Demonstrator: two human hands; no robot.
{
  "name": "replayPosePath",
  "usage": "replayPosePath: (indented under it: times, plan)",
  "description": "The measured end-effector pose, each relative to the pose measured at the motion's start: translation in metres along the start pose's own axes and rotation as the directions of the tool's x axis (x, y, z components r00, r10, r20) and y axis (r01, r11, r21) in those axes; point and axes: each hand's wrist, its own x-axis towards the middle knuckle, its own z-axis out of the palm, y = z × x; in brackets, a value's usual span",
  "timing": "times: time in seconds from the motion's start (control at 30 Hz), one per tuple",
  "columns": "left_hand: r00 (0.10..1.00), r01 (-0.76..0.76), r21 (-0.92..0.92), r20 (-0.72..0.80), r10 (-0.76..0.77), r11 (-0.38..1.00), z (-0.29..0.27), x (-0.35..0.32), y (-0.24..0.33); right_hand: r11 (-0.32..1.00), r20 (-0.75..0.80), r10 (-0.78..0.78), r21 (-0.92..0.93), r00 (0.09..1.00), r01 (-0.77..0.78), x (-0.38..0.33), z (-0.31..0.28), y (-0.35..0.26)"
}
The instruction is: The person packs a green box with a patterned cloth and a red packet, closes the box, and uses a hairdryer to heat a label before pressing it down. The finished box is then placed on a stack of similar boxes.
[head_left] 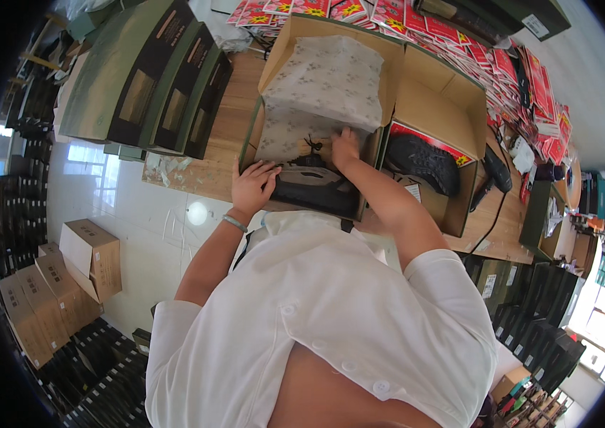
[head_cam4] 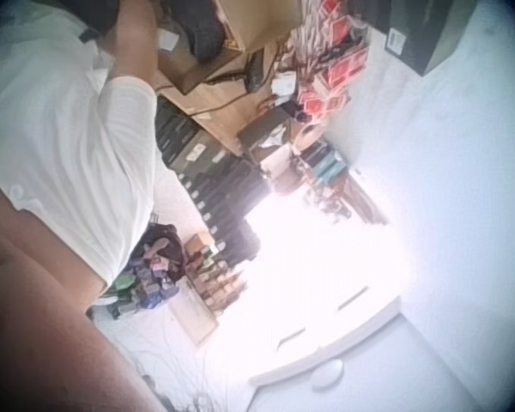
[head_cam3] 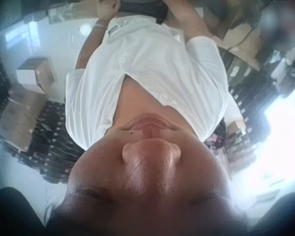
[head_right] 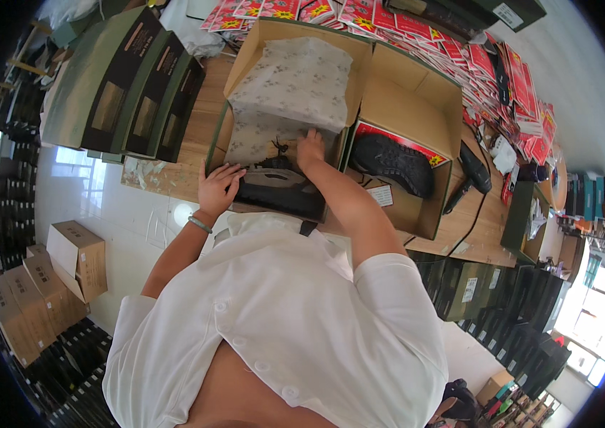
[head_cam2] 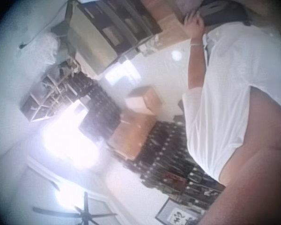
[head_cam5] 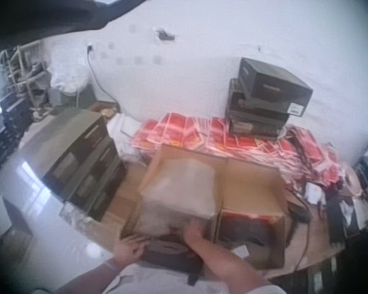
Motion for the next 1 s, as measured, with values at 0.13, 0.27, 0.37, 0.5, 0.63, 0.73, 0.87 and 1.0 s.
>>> replayPosePath:
  times: [0.13,0.27,0.37,0.5,0.63,0.73,0.87,1.0]
  plan:
    - [1.000,-0.002,0.023,0.005,0.001,1.000,0.003,-0.001,0.000,0.906,-0.192,-0.040,0.406,0.981,0.116,-0.063,-0.079,0.005]
    - [1.000,0.005,0.027,-0.011,-0.005,1.000,0.003,-0.003,0.002,0.930,-0.491,0.007,0.324,0.871,0.175,-0.103,-0.141,0.104]
    - [1.000,0.000,0.034,-0.010,0.000,0.999,0.005,-0.001,0.002,0.935,-0.028,0.355,0.028,0.934,-0.355,-0.122,-0.142,0.174]
    - [1.000,-0.011,0.035,-0.004,0.011,0.999,0.004,0.000,0.002,0.950,0.002,0.251,-0.193,0.968,-0.246,-0.125,-0.110,0.209]
    - [1.000,-0.005,0.031,-0.001,0.005,0.999,0.004,-0.001,0.000,0.967,-0.098,0.243,-0.058,0.965,-0.249,-0.106,-0.093,0.214]
    - [1.000,0.006,0.033,0.010,-0.006,0.999,0.003,0.000,0.001,0.959,-0.082,0.208,-0.179,0.975,-0.220,-0.114,-0.107,0.206]
    - [1.000,0.010,0.048,0.019,-0.011,0.999,0.002,0.001,0.000,0.973,-0.261,0.228,0.029,0.938,-0.229,-0.136,-0.127,0.198]
    - [1.000,0.026,0.018,-0.009,-0.026,0.999,0.006,-0.002,0.000,0.957,-0.584,0.246,0.275,0.773,-0.096,-0.167,-0.190,0.166]
